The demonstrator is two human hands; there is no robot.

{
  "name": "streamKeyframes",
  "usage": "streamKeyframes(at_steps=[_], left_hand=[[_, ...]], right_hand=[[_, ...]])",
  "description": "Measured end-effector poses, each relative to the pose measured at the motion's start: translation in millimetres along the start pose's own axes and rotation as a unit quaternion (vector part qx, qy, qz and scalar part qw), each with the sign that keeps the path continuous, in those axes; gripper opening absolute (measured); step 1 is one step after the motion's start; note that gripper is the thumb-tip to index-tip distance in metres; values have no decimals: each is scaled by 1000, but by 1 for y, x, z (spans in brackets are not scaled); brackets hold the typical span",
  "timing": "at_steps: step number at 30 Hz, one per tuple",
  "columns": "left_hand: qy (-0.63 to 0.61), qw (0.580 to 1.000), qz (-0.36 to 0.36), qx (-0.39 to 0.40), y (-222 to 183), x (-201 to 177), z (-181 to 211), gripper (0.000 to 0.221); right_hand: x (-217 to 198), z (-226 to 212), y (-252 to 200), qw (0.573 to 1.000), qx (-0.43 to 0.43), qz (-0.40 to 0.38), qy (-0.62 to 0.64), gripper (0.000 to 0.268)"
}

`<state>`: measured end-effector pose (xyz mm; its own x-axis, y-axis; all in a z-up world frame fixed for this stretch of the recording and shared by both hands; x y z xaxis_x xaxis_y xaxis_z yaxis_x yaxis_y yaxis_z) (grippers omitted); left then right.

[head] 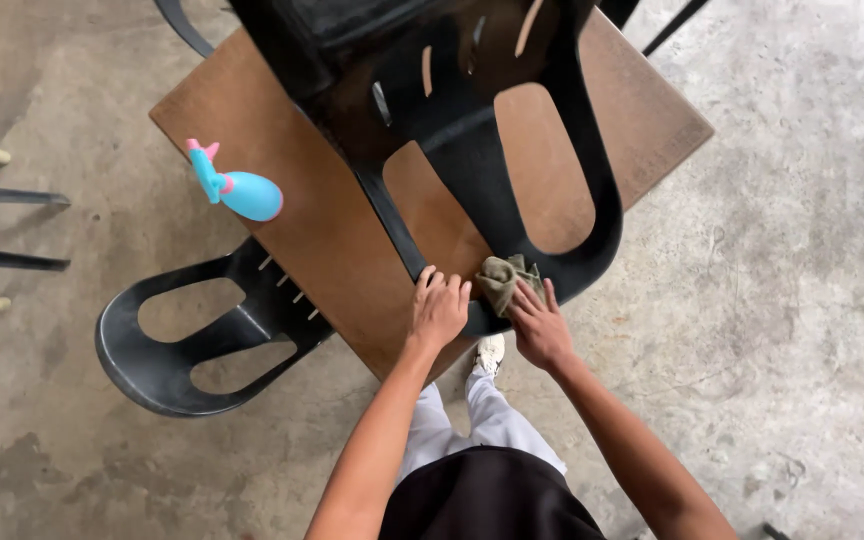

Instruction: Cleaning and wiping down plastic chairs using a spray bottle and a cloth.

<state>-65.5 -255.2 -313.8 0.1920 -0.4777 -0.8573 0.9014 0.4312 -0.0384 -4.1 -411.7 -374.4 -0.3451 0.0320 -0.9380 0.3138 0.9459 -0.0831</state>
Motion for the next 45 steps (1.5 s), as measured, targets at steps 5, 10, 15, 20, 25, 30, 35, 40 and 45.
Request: streamKeyframes(at_steps=[5,10,15,20,25,30,35,40,45], left_hand=[[58,997,50,-1,-13,-11,-13,24],[72,989,124,-20,-14,-16,-27,28],[83,984,156,19,-10,-48,-44,46],[72,988,138,21,14,-67,-87,40],[68,984,166,11,29,-77,-109,39],[188,977,52,-89,50,-53,-124,76],[235,962,-98,-95,57,-42,-127,88],[243,964,-81,-63,60,-26,-124,75],[11,976,105,-189,70,-21,-120,32]], right_hand=[[-37,-25,30,995,13,92,46,47],[-35,-42,68,996,3,87,31,53],[-51,-59,110,998,-7,69,0,48],[-60,-80,149,996,-11,85,-7,54],[-64,-79,200,996,-1,84,11,58],[-88,-57,304,996,-2,89,-6,60],[-106,-37,374,989,53,134,-25,62],[-96,-56,319,994,62,89,-11,60],[-82,-70,246,998,-22,42,43,71]])
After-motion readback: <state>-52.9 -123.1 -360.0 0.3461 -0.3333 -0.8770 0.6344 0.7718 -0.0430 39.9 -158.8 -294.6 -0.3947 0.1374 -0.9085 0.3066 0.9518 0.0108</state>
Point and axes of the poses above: each hand's wrist, its own y-axis towards the middle knuckle, its own x-axis out of the palm, z = x × y, the point moved 9 cm from there along y, towards the middle knuckle, and after that the axes turned 4 degrees about -z, right-handed, at the moved point
